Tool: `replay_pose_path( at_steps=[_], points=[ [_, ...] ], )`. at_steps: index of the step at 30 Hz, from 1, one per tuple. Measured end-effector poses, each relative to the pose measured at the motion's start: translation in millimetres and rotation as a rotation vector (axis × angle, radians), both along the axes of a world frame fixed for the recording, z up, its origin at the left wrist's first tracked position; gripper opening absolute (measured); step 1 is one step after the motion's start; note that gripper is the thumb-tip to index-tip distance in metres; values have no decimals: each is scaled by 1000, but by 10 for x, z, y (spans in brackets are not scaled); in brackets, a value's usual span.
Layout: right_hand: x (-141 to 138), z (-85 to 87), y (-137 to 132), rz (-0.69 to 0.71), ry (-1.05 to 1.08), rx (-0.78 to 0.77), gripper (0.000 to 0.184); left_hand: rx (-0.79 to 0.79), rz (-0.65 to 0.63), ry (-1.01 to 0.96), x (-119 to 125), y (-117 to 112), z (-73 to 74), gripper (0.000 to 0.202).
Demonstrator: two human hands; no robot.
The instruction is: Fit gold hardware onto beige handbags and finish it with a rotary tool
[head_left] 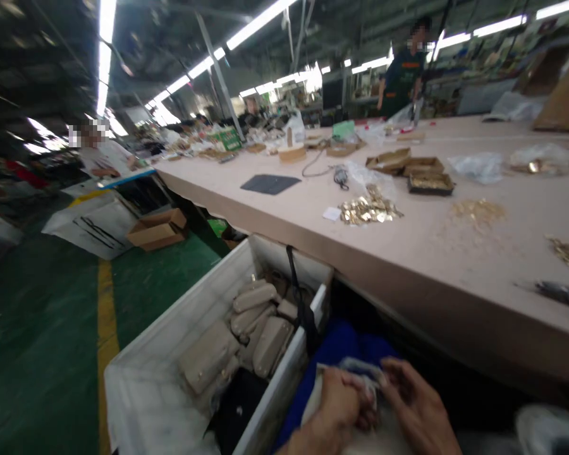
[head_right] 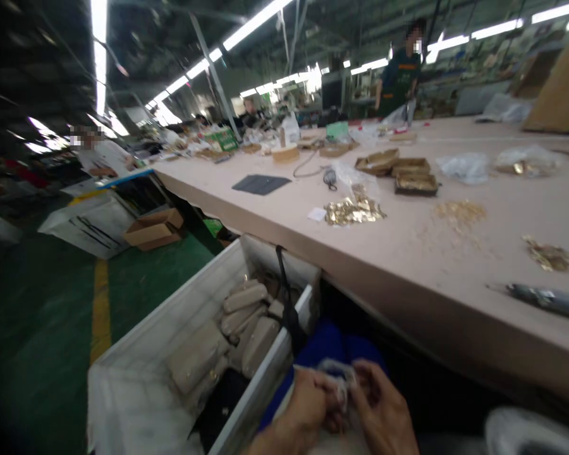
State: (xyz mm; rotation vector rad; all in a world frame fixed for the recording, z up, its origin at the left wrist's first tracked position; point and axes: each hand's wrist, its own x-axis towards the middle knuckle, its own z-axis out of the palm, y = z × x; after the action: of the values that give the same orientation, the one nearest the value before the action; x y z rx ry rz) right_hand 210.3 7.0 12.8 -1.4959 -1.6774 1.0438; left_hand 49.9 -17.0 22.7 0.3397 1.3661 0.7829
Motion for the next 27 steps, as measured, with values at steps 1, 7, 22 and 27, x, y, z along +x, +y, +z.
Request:
replay_pose_path(
  at_steps=[1,7,22,27],
  points=[
    [20,-30,-42,-5,115,-79,46,19,23,87,31,-57,-49,33],
    [83,-202,-67,-37,345,-293,46,17,-11,6,31,-145,-265,26],
    [77,-162,-105,3,473,-501,43,67,-90,2,-4,-154,-244,8],
    [84,-160,-114,67,464,-473,38,60,-79,12,13,-161,-245,2]
  ],
)
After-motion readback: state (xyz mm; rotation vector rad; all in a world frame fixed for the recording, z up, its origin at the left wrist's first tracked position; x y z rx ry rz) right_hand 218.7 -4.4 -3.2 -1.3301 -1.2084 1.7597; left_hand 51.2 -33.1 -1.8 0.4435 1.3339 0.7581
